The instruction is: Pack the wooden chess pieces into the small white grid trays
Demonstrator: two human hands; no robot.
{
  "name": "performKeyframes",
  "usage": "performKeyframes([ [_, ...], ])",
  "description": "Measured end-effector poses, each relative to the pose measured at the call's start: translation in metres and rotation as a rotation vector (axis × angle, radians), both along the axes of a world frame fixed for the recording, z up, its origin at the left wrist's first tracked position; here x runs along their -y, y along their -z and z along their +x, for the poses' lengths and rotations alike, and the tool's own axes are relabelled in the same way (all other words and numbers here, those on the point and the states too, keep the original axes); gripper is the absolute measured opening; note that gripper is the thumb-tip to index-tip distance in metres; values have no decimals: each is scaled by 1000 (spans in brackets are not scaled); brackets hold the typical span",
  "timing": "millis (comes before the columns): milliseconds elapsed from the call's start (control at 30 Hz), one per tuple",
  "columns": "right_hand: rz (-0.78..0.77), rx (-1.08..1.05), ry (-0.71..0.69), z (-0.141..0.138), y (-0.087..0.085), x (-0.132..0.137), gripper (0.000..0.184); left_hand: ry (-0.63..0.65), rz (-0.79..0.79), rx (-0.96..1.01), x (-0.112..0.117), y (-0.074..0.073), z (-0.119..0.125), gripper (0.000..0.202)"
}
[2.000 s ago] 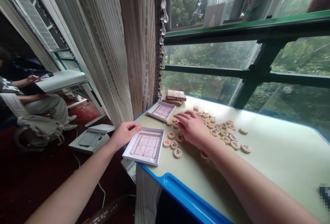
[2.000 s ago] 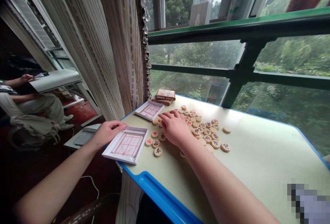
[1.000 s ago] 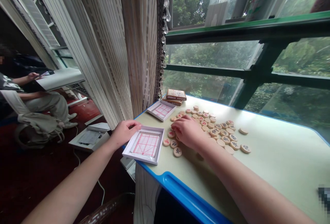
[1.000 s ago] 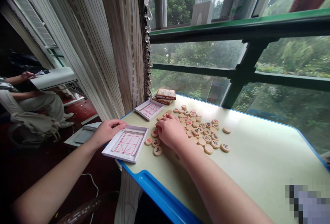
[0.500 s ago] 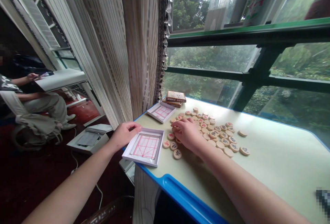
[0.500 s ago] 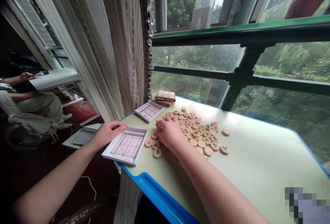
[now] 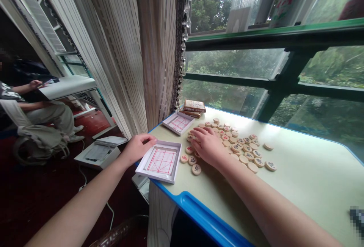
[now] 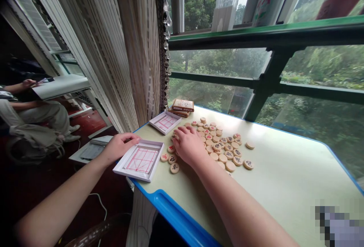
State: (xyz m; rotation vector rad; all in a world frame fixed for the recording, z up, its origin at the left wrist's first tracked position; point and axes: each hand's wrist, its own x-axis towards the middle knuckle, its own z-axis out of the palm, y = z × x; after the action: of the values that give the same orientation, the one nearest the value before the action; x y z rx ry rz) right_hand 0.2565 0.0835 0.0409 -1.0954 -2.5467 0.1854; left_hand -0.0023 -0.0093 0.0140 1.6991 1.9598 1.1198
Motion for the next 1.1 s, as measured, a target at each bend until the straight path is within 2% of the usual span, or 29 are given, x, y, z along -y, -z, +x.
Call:
performKeyframes([
  [133,-38,93,-4,1,-1,2,51,2,0,3,0,-1,1,29],
  [367,23,103,-51,1,-3,3,38,-7,1,-12,0,1,-1,29],
  [633,-14,60,-122,0,-1,4,33,-22,14,-17,0,0,0,27],
  [933,-29,38,-52,-10,-3,-5,22,30,10,-29,1,-1,0,32],
  [1100,-13,77,-26,-12,-4,-4,24,27,0,-26,0,1,0,30],
])
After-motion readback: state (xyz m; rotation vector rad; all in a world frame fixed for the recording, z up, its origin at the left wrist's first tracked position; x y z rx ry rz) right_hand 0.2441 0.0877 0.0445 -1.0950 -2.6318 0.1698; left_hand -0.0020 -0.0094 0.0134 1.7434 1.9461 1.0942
